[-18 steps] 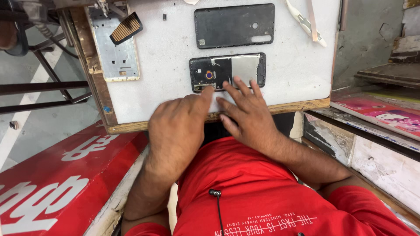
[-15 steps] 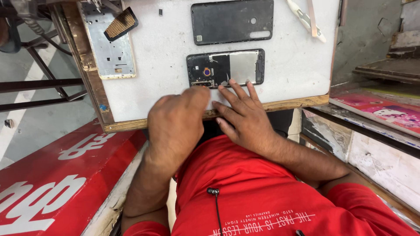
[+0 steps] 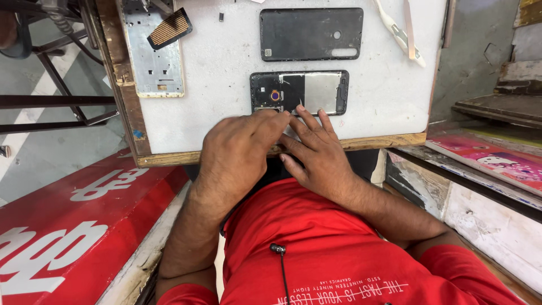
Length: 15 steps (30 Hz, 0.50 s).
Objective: The person uses a red-handled screwdriver to remove screws from a disassembled smartphone on a white workbench. They then pick up the phone, separate the screen assembly from the back housing, and place the components on the table.
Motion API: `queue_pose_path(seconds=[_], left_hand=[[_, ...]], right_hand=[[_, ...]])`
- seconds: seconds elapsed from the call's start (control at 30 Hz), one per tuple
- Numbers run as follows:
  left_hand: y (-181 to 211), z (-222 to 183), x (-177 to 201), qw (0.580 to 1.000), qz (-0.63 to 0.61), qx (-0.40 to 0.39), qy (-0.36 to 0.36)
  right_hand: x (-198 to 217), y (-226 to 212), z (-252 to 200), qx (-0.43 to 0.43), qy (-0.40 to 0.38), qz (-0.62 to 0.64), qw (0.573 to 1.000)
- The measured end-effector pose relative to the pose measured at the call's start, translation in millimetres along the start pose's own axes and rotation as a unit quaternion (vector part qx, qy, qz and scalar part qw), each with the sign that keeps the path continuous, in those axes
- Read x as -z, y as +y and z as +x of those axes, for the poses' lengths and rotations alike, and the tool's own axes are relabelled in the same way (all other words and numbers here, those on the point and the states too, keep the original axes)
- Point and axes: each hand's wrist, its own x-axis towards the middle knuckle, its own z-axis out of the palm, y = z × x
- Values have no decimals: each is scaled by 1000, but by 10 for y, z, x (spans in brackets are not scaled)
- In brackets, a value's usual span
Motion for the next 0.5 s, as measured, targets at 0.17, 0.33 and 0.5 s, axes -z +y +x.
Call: queue_pose_path(seconds=[0.17,0.33,0.5], left_hand=[[-11,14,57,999,39,13,4],[-38,78,4,997,67,30,0],[30,100,61,999,5,-28,16]], right_hand=[[44,5,-2,17,9,-12,1000],[44,42,19,12,21,-9,1000],[31,61,29,3,31,-4,1000]])
